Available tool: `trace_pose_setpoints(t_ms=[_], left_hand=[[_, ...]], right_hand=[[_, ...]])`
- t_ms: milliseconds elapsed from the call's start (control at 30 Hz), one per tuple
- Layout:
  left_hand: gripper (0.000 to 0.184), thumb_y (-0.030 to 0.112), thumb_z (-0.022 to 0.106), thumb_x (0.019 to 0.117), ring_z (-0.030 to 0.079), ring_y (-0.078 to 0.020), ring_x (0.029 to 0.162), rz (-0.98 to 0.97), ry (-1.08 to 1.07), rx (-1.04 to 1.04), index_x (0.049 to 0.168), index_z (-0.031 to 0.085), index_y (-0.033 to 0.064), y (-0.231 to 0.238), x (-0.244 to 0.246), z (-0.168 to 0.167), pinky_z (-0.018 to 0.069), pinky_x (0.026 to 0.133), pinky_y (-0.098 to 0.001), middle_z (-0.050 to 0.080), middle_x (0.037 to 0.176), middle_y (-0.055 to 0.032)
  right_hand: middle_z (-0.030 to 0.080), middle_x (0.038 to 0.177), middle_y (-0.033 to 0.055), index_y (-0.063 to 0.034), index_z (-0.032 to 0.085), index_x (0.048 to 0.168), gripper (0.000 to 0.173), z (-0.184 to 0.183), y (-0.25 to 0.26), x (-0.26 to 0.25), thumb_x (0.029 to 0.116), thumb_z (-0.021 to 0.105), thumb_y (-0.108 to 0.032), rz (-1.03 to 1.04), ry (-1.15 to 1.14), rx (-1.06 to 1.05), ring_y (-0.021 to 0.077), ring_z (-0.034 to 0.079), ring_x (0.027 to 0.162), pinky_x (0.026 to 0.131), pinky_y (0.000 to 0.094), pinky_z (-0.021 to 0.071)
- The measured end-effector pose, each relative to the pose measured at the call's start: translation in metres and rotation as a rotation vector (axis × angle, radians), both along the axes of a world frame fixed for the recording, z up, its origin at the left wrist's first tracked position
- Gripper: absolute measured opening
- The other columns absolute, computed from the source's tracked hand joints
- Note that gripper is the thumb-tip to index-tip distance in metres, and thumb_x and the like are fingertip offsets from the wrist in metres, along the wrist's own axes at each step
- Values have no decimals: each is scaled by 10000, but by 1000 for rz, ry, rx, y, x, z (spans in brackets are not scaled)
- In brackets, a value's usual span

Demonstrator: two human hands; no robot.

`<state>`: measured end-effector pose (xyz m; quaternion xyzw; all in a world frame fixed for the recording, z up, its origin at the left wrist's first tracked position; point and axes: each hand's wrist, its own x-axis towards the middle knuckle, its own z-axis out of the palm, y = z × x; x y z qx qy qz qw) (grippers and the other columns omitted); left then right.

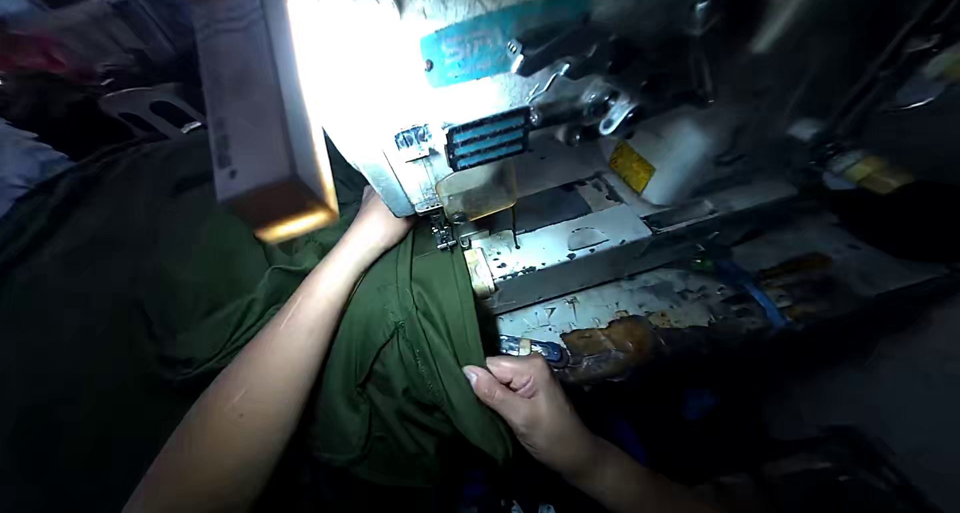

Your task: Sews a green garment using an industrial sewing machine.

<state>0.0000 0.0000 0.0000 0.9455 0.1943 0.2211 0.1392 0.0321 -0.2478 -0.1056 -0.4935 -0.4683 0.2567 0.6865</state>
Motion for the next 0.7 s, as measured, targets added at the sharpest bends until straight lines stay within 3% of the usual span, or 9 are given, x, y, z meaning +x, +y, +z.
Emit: trace_pose_setpoints(t_ms=[100,200,567,700], left_hand=[[353,87,749,895,614,-356,1190,-10,-4,-142,1198,661,-71,-5,-1,1,430,1048,-563,675,1191,-244],[369,60,767,864,627,-253,1159,-56,-66,-168,1198,656,-50,-3,-3,-3,463,1045,-456,681,1173,-191],[346,127,731,922,622,-359,1201,-26,-23,-131,1195,662,-75,2,2,-6,435,1080,-532,677,1189,-257],[295,149,632,984,585,-383,1257,47,-46,-115,1204,679,-42,-13,-1,-8,422,1094,-551,669,1229,-244]], right_hand=[[378,530,-70,-100,429,562,451,-6,-11,-7,984,584,-132,9,-40,35,-42,358,489,472,139,278],[398,534,-76,-98,448,563,448,-9,-9,-6,985,589,-142,-10,-37,38,-58,372,495,477,126,291],[431,552,-118,-141,514,580,400,0,-9,-2,973,591,-154,-113,36,-53,-69,414,515,501,127,337],[588,621,-88,-107,666,699,302,5,-23,-1,986,608,-181,-69,5,-145,-56,560,591,563,139,461]])
